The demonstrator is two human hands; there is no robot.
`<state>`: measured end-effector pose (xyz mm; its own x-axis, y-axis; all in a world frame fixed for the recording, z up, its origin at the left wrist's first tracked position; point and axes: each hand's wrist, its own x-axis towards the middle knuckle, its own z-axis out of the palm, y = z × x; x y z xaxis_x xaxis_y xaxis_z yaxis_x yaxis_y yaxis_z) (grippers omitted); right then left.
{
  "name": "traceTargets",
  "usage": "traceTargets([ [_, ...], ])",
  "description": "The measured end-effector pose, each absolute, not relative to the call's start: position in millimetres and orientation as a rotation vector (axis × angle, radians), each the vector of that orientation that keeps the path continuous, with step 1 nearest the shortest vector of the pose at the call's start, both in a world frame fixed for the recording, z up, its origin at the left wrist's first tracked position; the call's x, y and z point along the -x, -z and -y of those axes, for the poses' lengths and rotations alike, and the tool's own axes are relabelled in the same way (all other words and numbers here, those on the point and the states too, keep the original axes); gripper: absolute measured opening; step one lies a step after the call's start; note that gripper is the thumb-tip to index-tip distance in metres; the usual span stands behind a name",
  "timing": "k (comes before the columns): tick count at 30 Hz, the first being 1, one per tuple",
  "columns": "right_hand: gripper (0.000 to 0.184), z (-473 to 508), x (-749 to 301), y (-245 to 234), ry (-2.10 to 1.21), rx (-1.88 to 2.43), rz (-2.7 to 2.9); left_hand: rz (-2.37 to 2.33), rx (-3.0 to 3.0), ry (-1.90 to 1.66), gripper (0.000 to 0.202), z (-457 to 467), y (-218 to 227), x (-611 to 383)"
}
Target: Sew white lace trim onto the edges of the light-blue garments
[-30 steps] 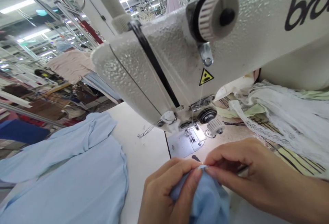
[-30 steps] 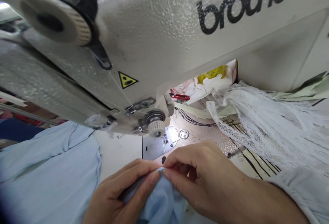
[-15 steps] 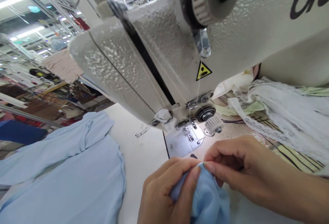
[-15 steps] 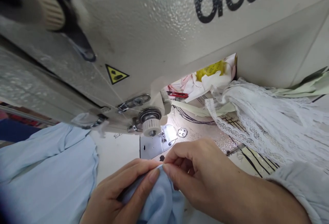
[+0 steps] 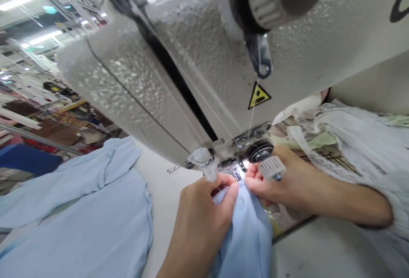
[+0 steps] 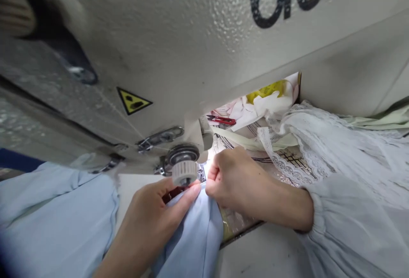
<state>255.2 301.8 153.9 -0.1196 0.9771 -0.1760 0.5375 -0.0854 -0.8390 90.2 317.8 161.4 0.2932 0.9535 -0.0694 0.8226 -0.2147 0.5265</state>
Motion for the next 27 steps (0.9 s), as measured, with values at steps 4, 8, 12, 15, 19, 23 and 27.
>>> traceTargets([
  [4,0.008,-309,-257,-155,-1.188,1.545,1.651,-1.775,-2.017,-0.208,0.044,-328,-162,-92],
  [8,0.014,-313,-260,-155,-1.183,1.547,1.692,-1.881,-1.99,-0.199,0.048,-334,-158,-92],
  [12,0.015,-317,-261,-154,-1.202,1.602,1.732,-1.842,-2.008,-0.258,0.046,-337,-157,-92],
  [15,0.015,-319,-261,-156,-1.255,1.629,1.723,-1.825,-2.008,-0.303,0.043,-338,-157,-91],
  [19,0.018,-319,-260,-162,-1.31,1.661,1.695,-1.791,-1.989,-0.304,0.032,-338,-158,-91],
  [23,0.019,-318,-259,-165,-1.325,1.707,1.691,-1.774,-1.985,-0.31,0.029,-337,-159,-92],
  [27,0.024,-318,-258,-167,-1.301,1.754,1.694,-1.768,-1.995,-0.306,0.03,-338,-158,-92],
])
